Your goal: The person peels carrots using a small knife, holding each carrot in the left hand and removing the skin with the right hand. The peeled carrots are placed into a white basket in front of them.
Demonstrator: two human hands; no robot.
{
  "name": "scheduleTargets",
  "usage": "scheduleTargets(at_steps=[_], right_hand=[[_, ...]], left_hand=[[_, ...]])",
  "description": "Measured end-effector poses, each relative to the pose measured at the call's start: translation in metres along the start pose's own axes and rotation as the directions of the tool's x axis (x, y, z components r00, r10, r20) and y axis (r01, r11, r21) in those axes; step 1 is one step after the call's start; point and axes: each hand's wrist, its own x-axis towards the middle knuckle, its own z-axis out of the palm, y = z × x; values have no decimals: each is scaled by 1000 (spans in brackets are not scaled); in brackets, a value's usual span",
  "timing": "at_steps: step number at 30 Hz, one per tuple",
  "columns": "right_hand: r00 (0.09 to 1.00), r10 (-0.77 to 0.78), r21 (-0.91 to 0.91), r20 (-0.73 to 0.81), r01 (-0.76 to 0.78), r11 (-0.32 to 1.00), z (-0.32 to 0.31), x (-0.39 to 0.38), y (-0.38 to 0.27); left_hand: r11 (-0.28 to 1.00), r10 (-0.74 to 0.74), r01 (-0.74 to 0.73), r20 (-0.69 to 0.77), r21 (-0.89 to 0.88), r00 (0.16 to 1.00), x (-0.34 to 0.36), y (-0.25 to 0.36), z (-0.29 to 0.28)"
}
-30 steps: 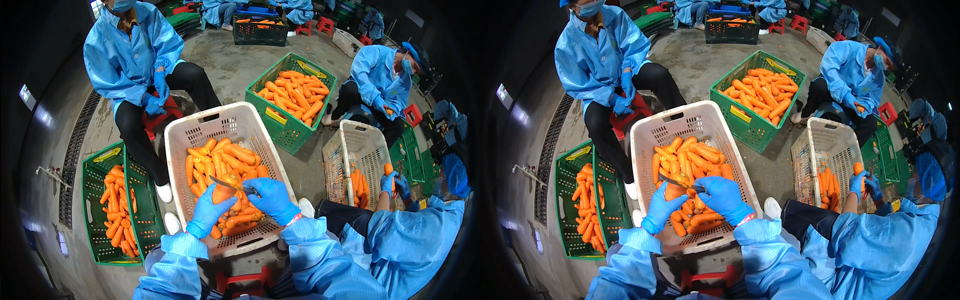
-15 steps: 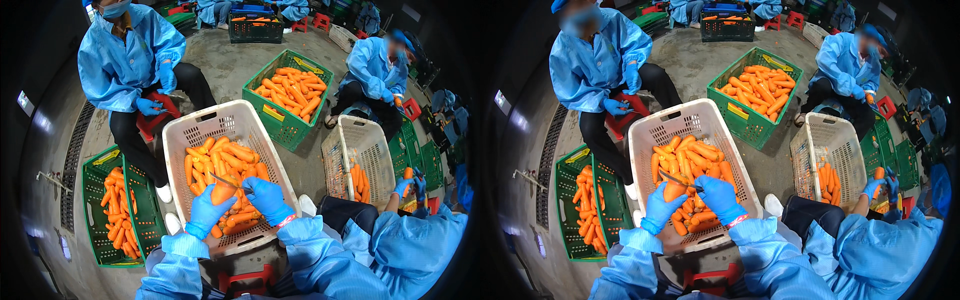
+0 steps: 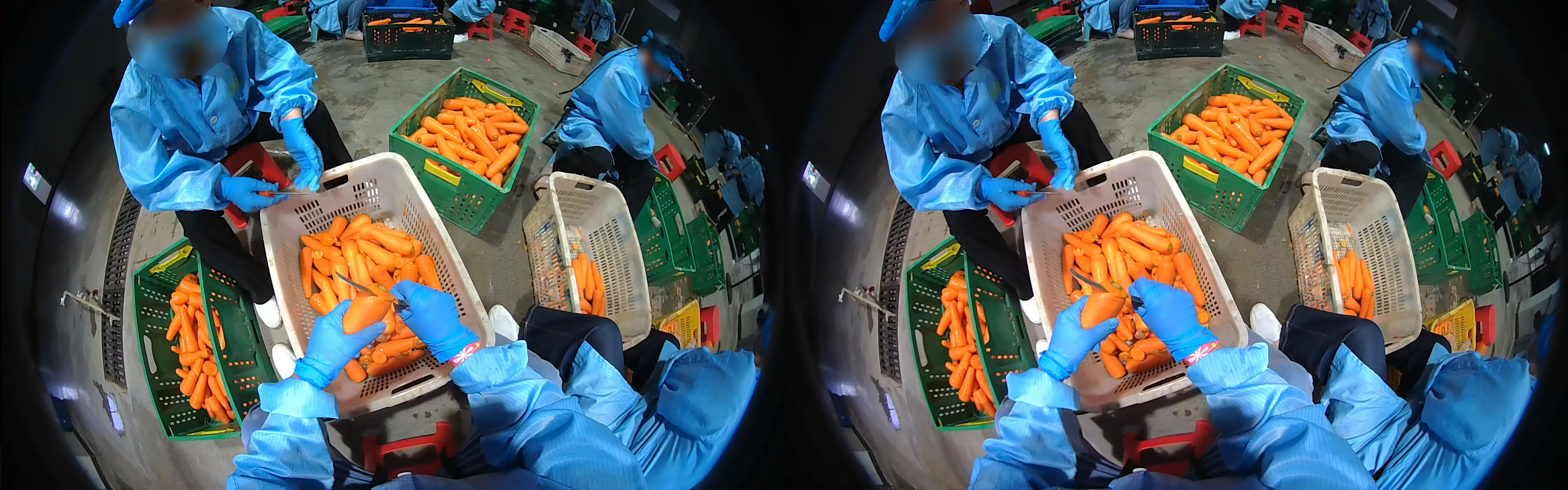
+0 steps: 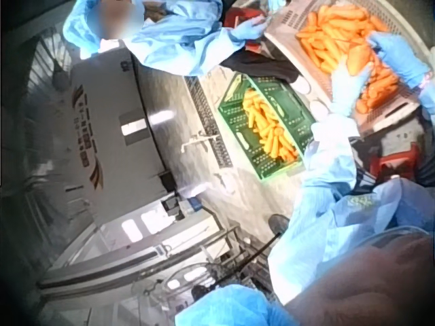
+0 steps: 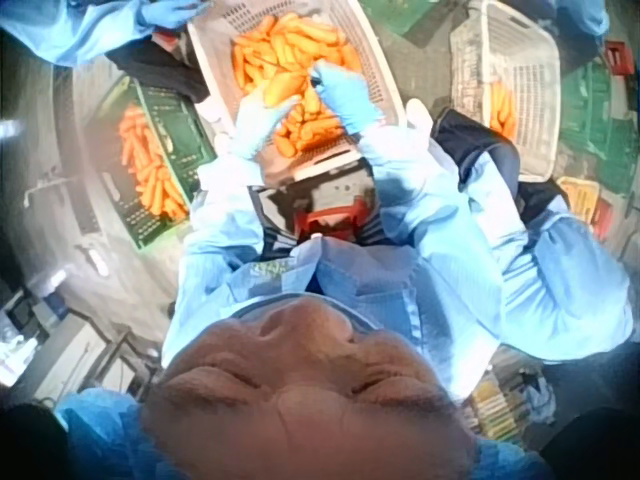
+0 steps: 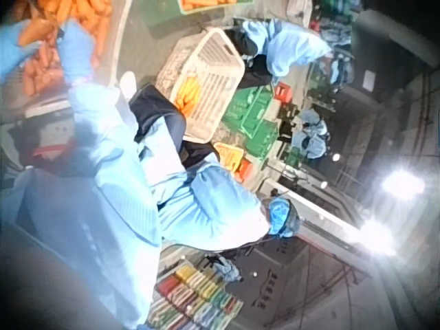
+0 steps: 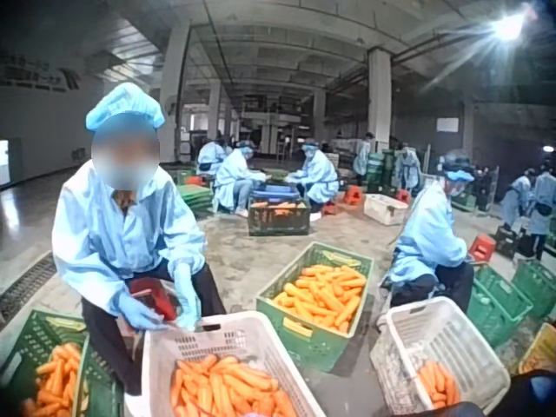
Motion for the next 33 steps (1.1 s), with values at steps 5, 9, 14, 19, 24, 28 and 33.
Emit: scheduleTargets(at_steps=[5,9,14,19,24,28,33], right_hand=[[991,-105,36,-83,108,993,-10,5,-4],[993,-104,-3,-49,104,995,-10,4,0],[996,-81,-29,-43,80,996,-10,0,7],[993,39,-77,114,-30,997,-17,0,7],[897,307,-435,319,-149,888,3,-19,65],[941,267,-398,207,-168,902,-27,-8,50],[992,129,-200,19,-122,972,-40,4,28]], left_hand=[[925,-39,116,213,-362,976,-1,-21,-4],[982,189,-190,-72,-12,979,1,-33,11],[930,-14,77,176,-360,984,3,-28,5],[925,-10,78,180,-372,984,4,-36,9],[780,452,-561,370,278,811,-22,1,13],[991,105,-119,182,63,978,-22,-27,25],[858,-122,185,160,-479,980,1,-14,17]])
